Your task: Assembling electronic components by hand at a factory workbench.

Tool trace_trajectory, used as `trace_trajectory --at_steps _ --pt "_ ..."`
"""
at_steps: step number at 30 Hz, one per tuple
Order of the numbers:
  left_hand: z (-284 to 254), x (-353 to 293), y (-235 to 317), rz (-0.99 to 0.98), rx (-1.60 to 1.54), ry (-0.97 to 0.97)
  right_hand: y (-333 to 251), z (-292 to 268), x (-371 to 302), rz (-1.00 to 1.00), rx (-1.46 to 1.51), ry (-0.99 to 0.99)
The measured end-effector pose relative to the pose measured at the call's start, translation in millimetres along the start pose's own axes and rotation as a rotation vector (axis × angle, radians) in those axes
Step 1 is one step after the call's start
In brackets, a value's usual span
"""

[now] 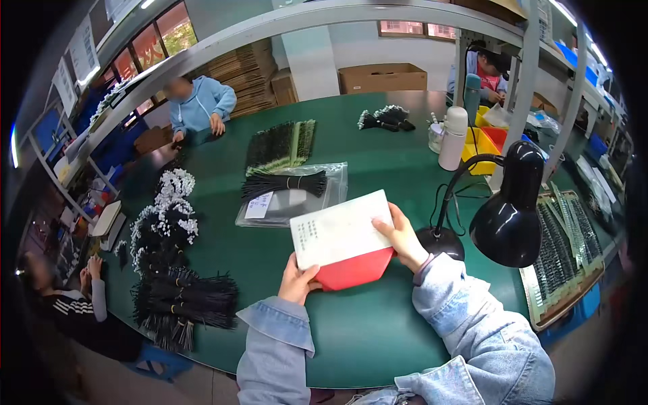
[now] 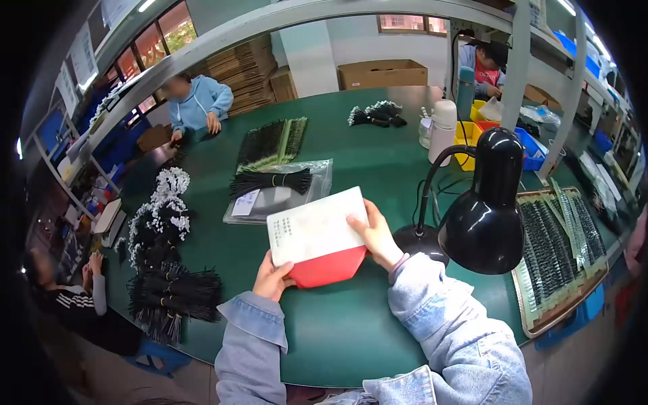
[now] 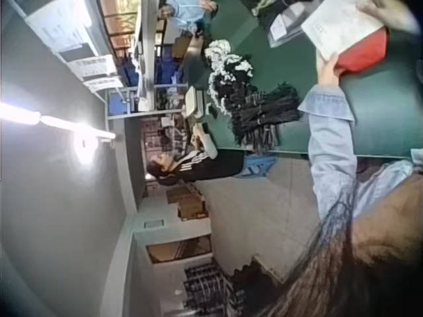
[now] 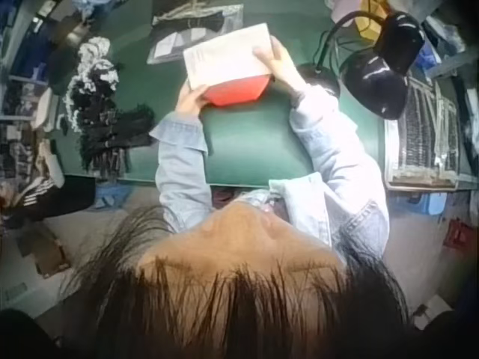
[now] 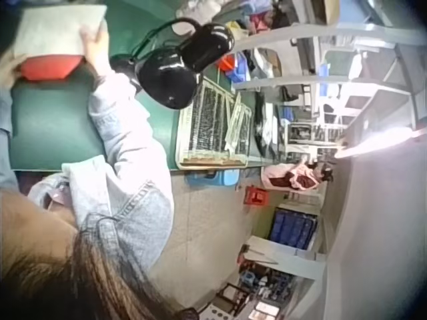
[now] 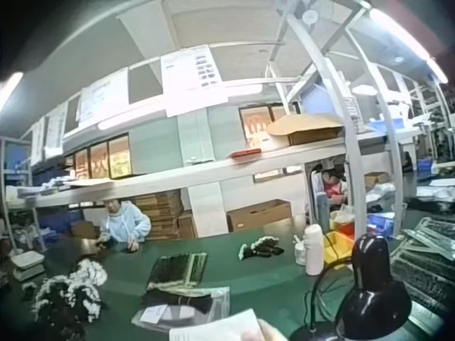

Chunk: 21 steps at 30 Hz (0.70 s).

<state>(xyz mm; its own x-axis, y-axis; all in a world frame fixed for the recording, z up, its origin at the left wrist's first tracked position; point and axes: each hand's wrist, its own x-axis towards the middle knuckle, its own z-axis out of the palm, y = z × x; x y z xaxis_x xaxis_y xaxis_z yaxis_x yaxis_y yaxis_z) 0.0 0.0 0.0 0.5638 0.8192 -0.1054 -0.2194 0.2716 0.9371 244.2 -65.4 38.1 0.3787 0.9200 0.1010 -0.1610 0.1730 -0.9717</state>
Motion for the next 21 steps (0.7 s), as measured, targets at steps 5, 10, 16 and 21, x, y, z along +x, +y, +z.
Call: trace_trajectory --at_steps 5,10,16,21 --pt "2.9 -3.5 9.1 -0.014 0.115 0.107 26.9 -11.7 11.6 -0.021 0.342 0.302" --pt "-2.2 5.0 -9.0 0.036 0.234 0.169 51.5 -43.1 33.4 -0.299 0.352 0.577" --pt "6.7 21.9 -26.9 0.693 1.325 0.252 60.1 -44.9 40.4 -0.322 0.261 0.653" --pt "11.1 75.7 -36.6 0.741 1.563 0.328 18.6 -22.3 20.9 -0.602 -0.281 0.671"
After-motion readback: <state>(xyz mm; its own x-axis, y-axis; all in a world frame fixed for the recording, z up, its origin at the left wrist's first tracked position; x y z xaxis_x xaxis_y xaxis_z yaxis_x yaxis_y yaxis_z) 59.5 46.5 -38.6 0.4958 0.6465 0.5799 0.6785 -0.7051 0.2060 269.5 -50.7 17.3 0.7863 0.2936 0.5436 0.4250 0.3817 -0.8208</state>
